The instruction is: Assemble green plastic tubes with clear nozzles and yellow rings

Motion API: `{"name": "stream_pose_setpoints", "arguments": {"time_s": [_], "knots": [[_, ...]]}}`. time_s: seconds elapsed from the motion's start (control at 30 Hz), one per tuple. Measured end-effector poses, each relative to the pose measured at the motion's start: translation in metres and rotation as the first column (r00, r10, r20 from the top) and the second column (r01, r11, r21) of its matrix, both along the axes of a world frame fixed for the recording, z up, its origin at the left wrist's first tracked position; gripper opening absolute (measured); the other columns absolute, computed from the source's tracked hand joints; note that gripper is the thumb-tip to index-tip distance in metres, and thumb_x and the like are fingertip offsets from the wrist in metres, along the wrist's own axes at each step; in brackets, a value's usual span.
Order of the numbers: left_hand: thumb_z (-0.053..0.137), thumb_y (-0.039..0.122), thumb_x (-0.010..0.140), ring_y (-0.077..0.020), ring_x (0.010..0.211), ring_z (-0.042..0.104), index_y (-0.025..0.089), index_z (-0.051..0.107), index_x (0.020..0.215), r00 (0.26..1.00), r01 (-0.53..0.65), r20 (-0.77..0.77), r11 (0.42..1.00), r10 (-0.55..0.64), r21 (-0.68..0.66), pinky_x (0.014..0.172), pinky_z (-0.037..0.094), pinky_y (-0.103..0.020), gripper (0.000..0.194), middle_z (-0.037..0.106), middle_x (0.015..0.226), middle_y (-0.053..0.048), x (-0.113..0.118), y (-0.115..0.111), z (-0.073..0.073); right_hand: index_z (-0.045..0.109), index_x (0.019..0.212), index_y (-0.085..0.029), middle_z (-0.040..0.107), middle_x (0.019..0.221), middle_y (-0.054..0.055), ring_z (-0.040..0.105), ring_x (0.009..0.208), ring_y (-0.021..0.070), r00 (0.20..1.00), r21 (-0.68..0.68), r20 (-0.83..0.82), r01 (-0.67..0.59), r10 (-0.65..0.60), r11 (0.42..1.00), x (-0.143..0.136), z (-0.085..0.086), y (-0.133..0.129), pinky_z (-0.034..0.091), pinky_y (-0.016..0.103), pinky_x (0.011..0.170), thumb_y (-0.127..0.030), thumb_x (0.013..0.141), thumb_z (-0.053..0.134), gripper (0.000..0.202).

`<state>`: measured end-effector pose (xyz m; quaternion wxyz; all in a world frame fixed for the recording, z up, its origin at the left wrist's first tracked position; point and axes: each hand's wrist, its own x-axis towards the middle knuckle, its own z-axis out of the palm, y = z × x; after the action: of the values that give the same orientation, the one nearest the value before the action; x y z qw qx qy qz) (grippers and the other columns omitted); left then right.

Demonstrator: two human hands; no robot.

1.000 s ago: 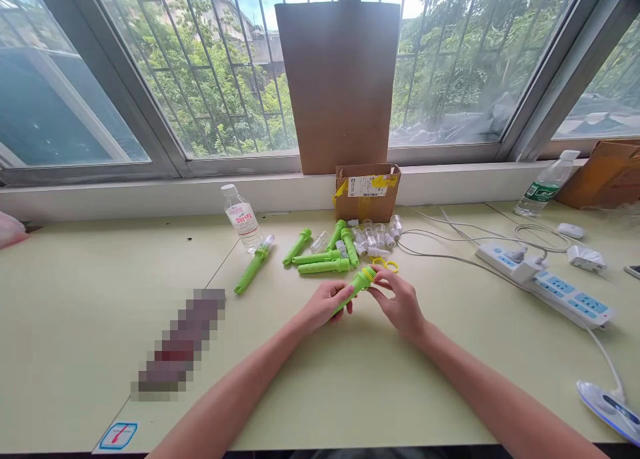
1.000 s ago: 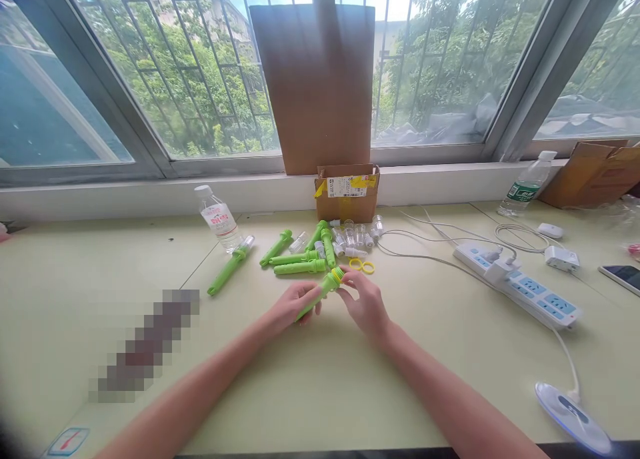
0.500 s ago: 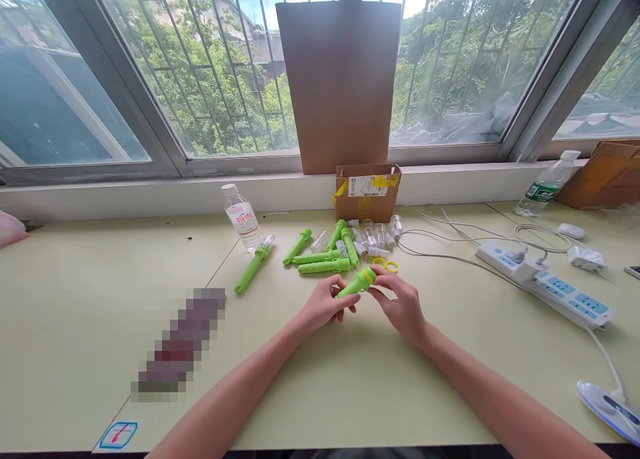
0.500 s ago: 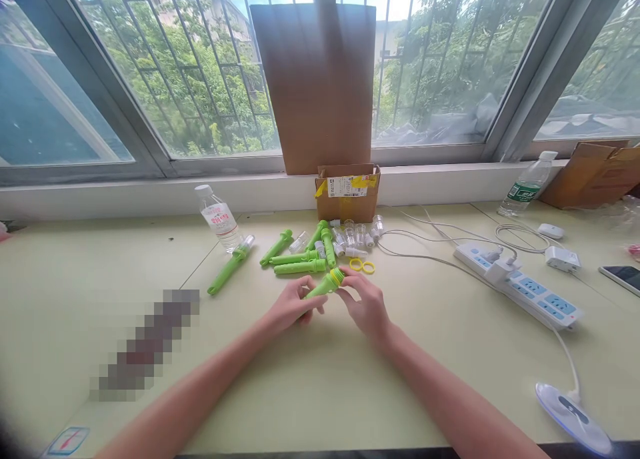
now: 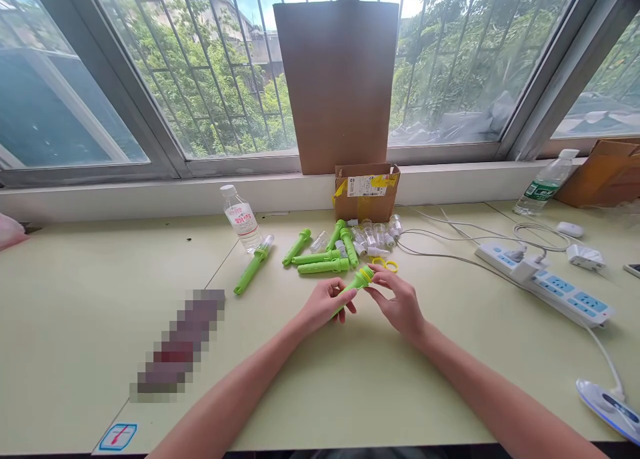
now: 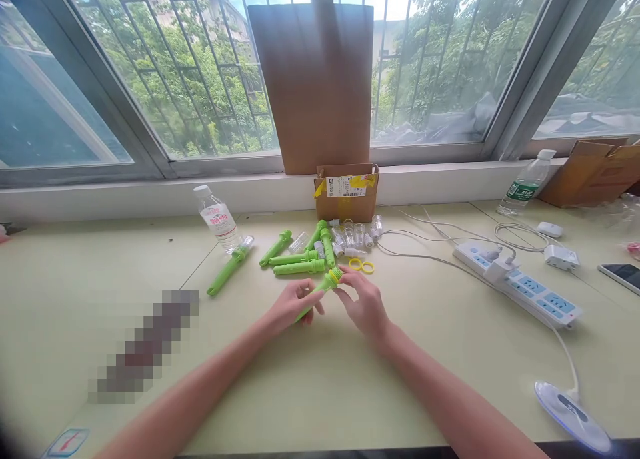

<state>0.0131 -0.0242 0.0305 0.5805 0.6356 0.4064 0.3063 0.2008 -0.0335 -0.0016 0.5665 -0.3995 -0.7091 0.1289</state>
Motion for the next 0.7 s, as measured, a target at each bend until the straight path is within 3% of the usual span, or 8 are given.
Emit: {"name": "stream_pose_setpoints", "arguments": {"time_s": [0.47,0.7], "knots": [[0.044,0.057,0.084,-0.0091,0.045,0.055,0.013,0.058,0.085,0.998,0.058,-0.028,0.998,-0.058,-0.016,0.04,0.034,-0.018,0.046,0.067,0.075,-0.007,-0.0013,0.0017,-0.0036,0.058,0.089,-0.022,0.067,0.107,0.007,0.061,0.107,0.0222,1.0,-0.046,-0.022,-0.02,0.019,0.999,-0.0004,0.0012,-0.0008,0.058,0.039,0.083,-0.016,0.081,0.061,0.01],[0.038,0.058,0.086,-0.0042,0.034,0.037,0.013,0.06,0.084,0.996,0.062,-0.063,0.997,-0.059,0.036,0.035,0.026,-0.019,0.05,0.059,0.062,0.0,-0.0025,0.0036,-0.0065,0.06,0.086,-0.022,0.066,0.109,0.007,0.062,0.105,0.0222,1.0,-0.051,-0.018,-0.014,0.013,0.999,0.0018,-0.0023,0.0014,0.056,0.04,0.086,-0.019,0.081,0.062,0.006]]}}
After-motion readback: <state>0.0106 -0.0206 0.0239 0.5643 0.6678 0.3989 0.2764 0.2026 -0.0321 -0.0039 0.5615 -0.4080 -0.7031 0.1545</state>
